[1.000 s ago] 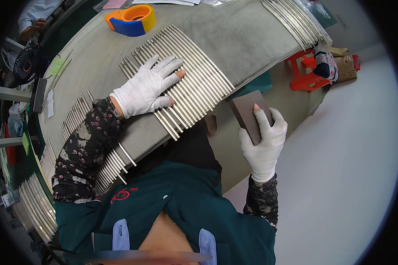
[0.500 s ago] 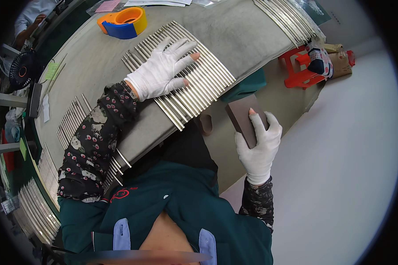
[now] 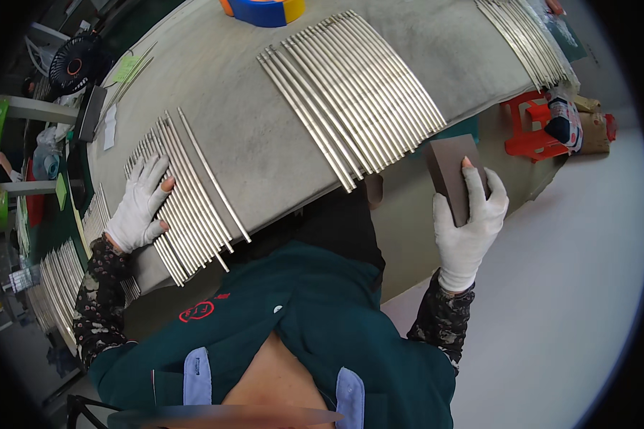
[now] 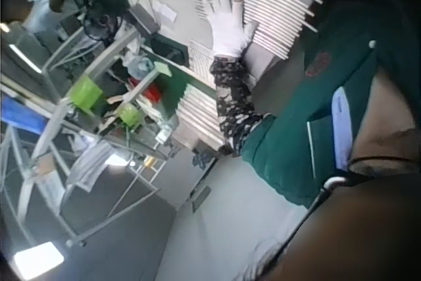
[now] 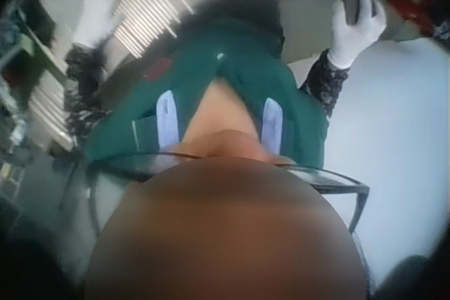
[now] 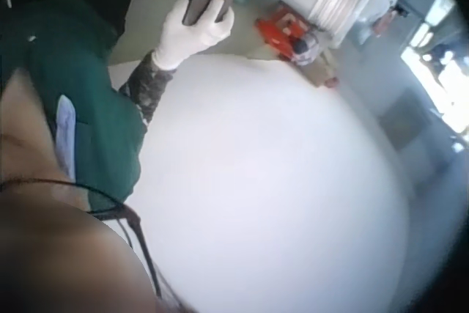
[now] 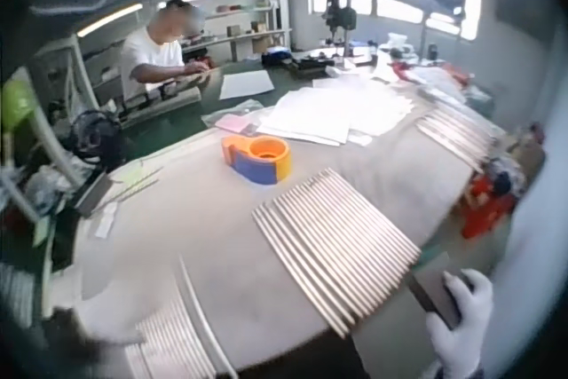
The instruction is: Sanding a set of metal rods with a sanding block at a workbench.
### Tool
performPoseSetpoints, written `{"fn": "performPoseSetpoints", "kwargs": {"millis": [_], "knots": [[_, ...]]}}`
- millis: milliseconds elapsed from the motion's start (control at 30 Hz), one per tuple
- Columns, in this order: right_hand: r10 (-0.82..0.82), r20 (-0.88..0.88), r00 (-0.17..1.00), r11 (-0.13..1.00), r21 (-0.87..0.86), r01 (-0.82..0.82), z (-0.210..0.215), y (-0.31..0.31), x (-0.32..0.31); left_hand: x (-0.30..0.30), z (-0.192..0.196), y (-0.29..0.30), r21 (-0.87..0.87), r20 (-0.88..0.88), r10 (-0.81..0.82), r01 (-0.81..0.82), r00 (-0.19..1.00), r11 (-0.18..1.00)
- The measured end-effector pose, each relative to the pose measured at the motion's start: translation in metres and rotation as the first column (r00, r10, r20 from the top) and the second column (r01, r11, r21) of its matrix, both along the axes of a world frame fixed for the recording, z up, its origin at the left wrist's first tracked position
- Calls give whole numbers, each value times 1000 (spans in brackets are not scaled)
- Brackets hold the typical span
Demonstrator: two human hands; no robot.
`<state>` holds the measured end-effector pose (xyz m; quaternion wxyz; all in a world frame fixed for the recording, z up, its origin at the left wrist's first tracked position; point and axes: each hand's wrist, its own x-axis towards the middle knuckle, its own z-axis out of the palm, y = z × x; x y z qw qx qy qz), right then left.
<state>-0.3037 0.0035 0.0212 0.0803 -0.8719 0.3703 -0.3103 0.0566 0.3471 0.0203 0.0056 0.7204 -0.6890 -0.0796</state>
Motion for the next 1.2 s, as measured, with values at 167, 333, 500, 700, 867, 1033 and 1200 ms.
{"fn": "performPoseSetpoints", "kwargs": {"millis": [167, 333, 500, 700, 867, 1033, 1200], "knots": [[37, 11, 999, 999, 9, -37, 5, 2, 5, -7, -6, -55, -79, 29, -54, 56, 998, 995], [60, 8, 998, 998, 1, -60, 5, 6, 4, -22, -14, -126, -165, 72, -62, 73, 995, 984], [55, -12, 998, 998, 16, -55, 13, 21, 2, -23, -24, -191, -294, 52, -122, 132, 991, 947], [292, -94, 952, 955, 79, -285, 18, 63, -5, 31, -23, -201, -430, -139, -1, -59, 990, 901], [358, -179, 917, 925, 203, -321, 14, 91, -6, 47, -32, -202, -330, -85, 73, -97, 994, 939], [294, -154, 943, 947, 181, -266, 1, 97, 6, 45, -32, -218, -307, -247, 45, -123, 968, 944], [275, -161, 948, 957, 142, -254, -1, 97, 16, 32, -30, -216, -297, -243, 27, -101, 970, 949]]}}
